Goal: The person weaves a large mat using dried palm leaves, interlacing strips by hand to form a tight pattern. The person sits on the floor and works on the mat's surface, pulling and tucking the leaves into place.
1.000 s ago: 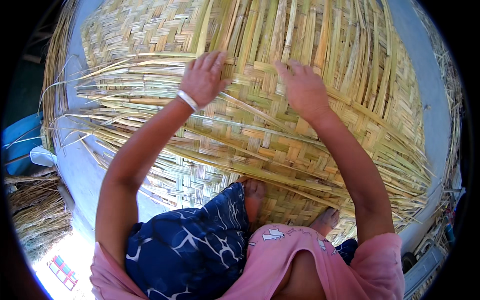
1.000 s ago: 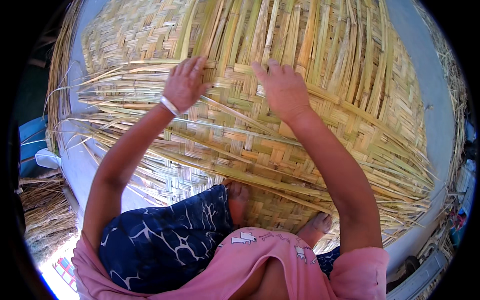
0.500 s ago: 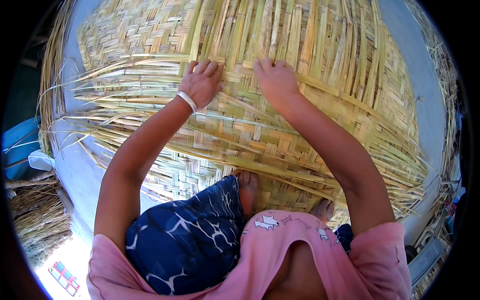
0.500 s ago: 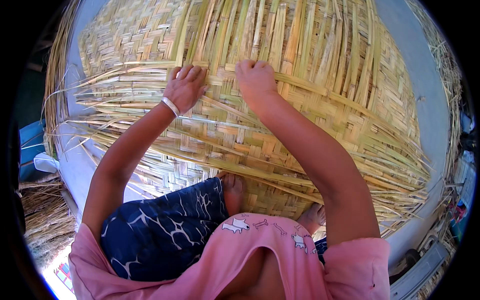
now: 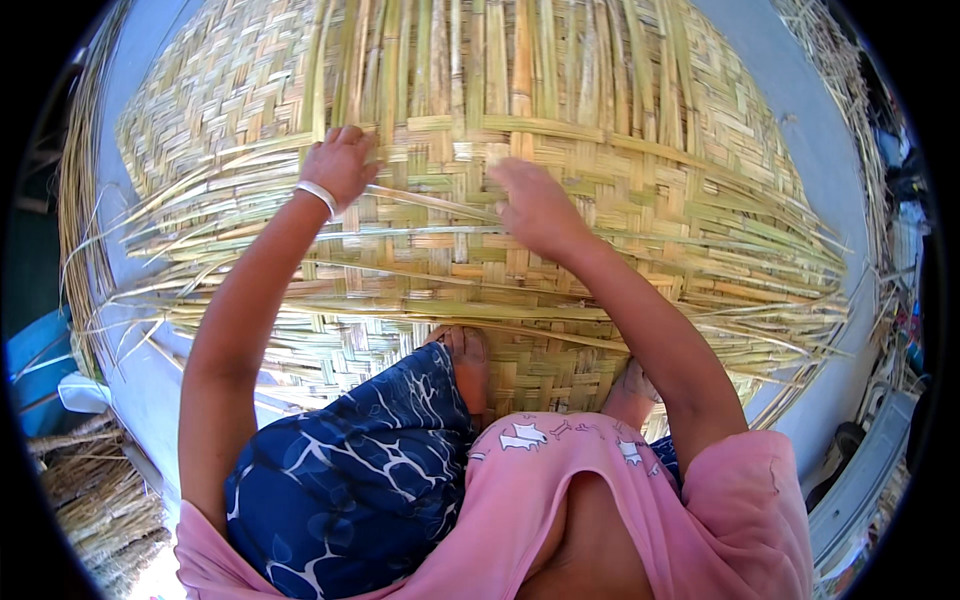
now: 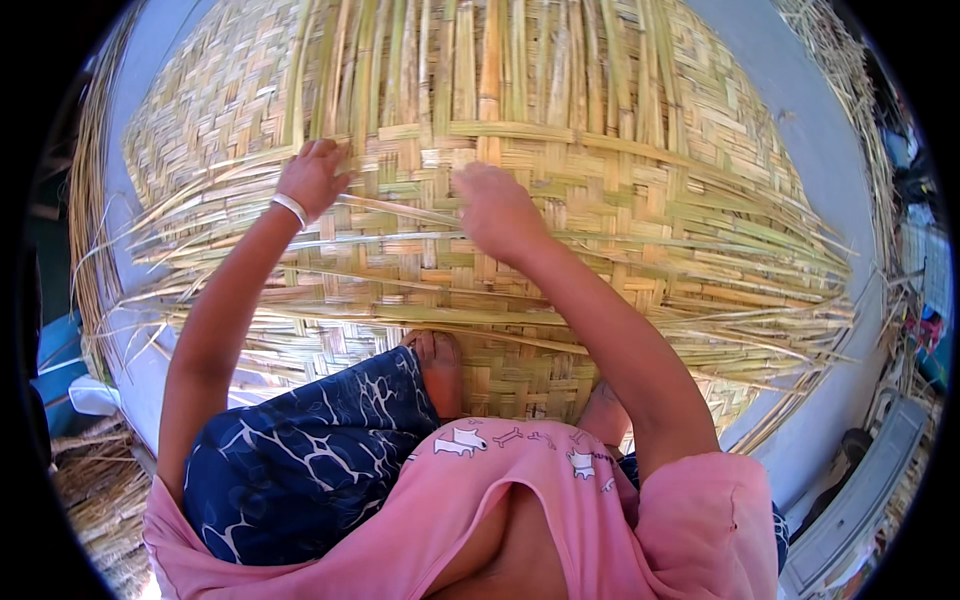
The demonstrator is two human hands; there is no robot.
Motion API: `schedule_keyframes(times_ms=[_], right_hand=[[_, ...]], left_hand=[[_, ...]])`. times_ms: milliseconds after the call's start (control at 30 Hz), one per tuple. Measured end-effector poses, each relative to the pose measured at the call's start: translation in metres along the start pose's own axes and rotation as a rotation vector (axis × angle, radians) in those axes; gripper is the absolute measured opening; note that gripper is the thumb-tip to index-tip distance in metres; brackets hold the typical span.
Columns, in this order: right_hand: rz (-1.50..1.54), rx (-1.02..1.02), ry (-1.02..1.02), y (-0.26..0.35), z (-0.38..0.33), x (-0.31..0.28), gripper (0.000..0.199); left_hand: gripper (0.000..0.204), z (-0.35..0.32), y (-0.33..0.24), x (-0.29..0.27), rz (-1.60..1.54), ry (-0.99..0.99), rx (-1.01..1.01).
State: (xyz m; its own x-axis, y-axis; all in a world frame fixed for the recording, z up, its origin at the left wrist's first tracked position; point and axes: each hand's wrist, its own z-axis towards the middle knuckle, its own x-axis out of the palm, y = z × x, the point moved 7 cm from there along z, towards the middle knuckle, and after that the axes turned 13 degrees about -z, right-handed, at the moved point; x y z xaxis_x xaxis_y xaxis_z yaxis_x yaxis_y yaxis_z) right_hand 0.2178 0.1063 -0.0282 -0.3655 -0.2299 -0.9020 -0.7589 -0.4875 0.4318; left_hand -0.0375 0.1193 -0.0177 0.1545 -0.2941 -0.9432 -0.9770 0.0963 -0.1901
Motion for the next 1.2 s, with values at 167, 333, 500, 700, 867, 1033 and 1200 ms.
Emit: schedule_keyframes(times_ms=[167,333,500,700,867,1033,1200], right_hand=[[1.642,0.838,-0.303,-0.12,-0.027,-0.025,0.033],[1.879,0.88,-0.6,-0.166,-0.037,-0.04,0.036],[1.829,0.984,-0.913,-0.257,-0.069,-0.085,0.031],[1.257,0.913,-1.003,-0.293,-0.021,-0.196,0.019],[0.085,0.115,-0.274,-0.145,0.11,-0.232,0.04],[-0.162,-0.032,-0.649,-0.113,0.103,-0.236,0.048],[-0.121,0.223,-0.196,-0.172,0.105,-0.142,0.04]], left_hand=[[0.031,0.043,-0.047,-0.019,-0.117,0.057,0.183],[0.042,0.087,-0.159,-0.015,-0.352,-0.046,0.486],[0.032,0.13,-0.198,-0.003,-0.359,0.295,0.304],[0.023,0.118,-0.21,-0.004,-0.18,0.325,0.256],[0.02,0.124,-0.215,-0.007,-0.106,0.145,0.211],[0.026,0.151,-0.181,-0.007,-0.34,-0.046,0.082],[0.028,0.175,-0.145,0.01,-0.692,0.171,-0.169]])
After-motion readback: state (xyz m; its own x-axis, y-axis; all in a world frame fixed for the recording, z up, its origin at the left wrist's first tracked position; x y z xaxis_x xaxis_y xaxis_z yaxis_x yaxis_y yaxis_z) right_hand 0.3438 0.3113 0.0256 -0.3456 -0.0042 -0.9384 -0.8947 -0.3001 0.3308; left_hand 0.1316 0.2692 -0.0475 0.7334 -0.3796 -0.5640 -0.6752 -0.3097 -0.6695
